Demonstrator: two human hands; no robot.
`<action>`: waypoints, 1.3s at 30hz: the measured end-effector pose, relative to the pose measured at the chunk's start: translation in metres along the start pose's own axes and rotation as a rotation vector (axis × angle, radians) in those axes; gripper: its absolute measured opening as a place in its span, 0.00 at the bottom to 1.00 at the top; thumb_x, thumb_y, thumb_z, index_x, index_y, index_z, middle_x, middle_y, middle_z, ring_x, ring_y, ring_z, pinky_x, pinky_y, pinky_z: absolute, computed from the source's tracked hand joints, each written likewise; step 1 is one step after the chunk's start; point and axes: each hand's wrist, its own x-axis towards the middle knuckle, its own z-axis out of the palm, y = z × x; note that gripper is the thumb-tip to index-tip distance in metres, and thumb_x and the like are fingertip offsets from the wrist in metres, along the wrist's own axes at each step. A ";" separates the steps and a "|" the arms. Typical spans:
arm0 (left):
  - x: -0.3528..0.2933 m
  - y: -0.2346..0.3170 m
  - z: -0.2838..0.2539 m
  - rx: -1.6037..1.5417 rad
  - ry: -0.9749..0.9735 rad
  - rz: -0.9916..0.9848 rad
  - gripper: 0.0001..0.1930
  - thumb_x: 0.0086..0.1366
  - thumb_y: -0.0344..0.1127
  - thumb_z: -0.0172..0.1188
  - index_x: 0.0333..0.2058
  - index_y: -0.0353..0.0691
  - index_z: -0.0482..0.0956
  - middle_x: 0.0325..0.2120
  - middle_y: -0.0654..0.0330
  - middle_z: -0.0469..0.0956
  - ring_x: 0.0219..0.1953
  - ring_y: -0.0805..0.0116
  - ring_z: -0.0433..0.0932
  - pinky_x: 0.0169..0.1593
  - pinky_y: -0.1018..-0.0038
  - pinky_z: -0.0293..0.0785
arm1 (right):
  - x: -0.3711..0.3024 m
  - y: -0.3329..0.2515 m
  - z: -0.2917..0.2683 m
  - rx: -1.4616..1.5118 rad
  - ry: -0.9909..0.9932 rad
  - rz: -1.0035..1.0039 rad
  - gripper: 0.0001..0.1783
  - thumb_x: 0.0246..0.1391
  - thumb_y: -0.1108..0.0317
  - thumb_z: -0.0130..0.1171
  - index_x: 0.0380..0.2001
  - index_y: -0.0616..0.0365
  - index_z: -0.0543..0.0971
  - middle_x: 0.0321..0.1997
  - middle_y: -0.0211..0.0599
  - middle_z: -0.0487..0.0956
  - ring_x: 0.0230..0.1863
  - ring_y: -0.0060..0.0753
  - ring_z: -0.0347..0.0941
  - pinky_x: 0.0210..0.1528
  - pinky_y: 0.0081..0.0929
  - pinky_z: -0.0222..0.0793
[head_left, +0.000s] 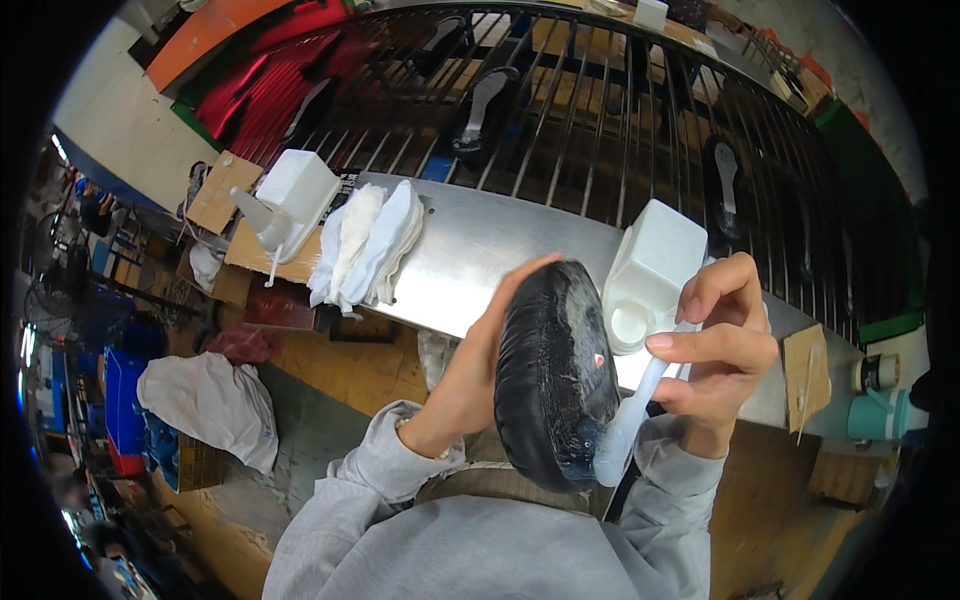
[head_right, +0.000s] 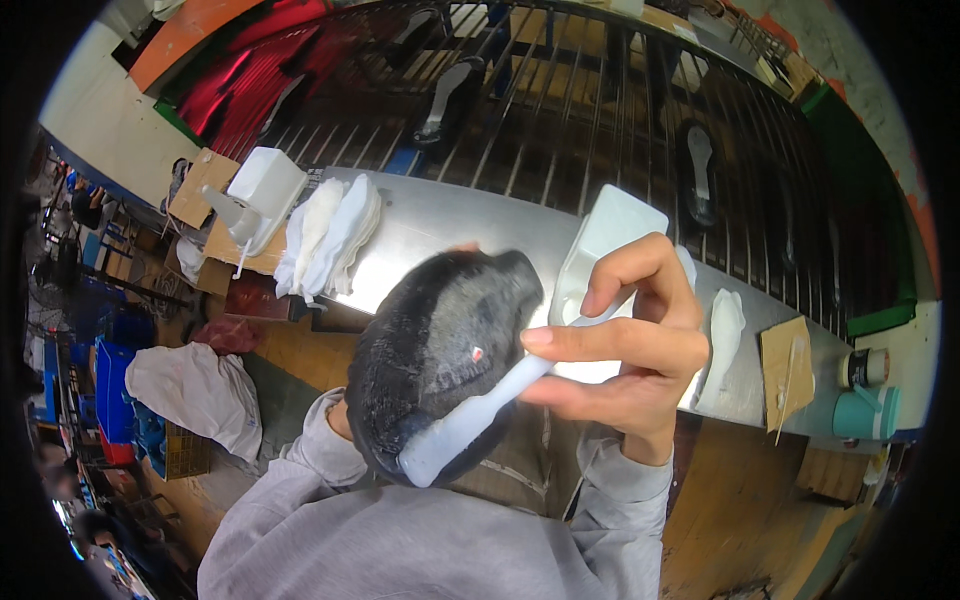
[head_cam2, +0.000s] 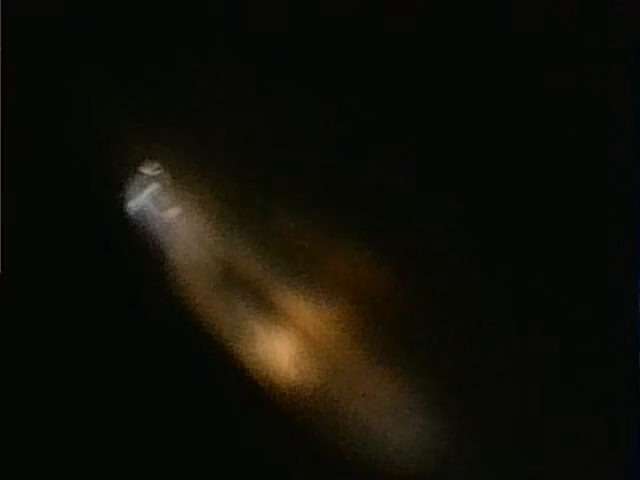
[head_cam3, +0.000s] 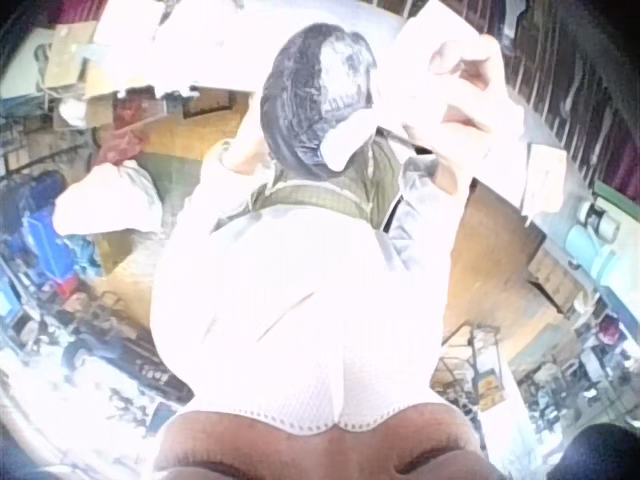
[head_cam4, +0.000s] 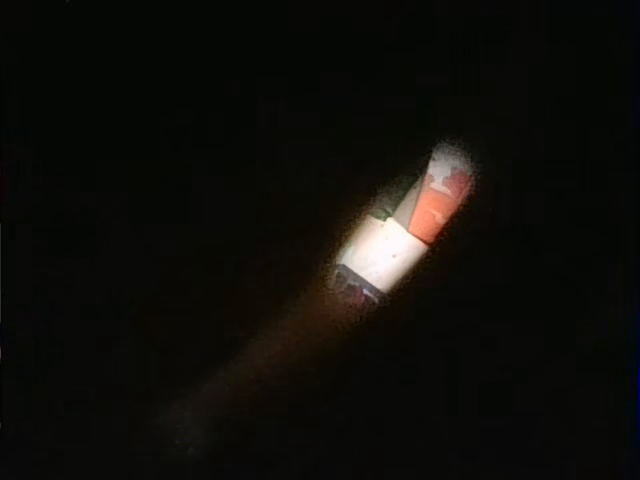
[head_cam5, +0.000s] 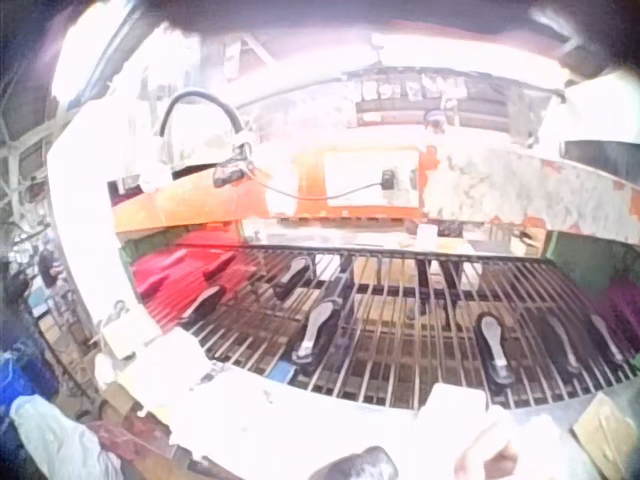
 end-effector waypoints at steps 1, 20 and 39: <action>-0.002 0.001 -0.001 -0.013 -0.029 -0.043 0.47 0.54 0.26 0.74 0.69 0.37 0.56 0.61 0.54 0.67 0.61 0.64 0.70 0.66 0.68 0.67 | 0.002 0.001 0.003 0.010 0.005 -0.007 0.26 0.20 0.55 0.85 0.31 0.43 0.91 0.32 0.25 0.68 0.35 0.25 0.65 0.36 0.23 0.56; -0.022 -0.006 -0.015 0.069 -0.434 -0.134 0.47 0.51 0.42 0.73 0.67 0.42 0.58 0.63 0.51 0.66 0.63 0.55 0.69 0.64 0.58 0.69 | 0.018 0.002 -0.009 0.017 -0.313 0.073 0.23 0.23 0.59 0.84 0.30 0.48 0.91 0.33 0.26 0.70 0.35 0.25 0.68 0.33 0.21 0.57; 0.020 0.025 -0.093 -0.720 -0.605 -0.088 0.66 0.52 0.58 0.75 0.74 0.54 0.31 0.70 0.42 0.47 0.68 0.40 0.58 0.67 0.40 0.60 | -0.104 0.050 -0.195 -0.541 0.517 0.771 0.11 0.55 0.64 0.70 0.31 0.61 0.84 0.34 0.23 0.79 0.33 0.15 0.71 0.38 0.17 0.65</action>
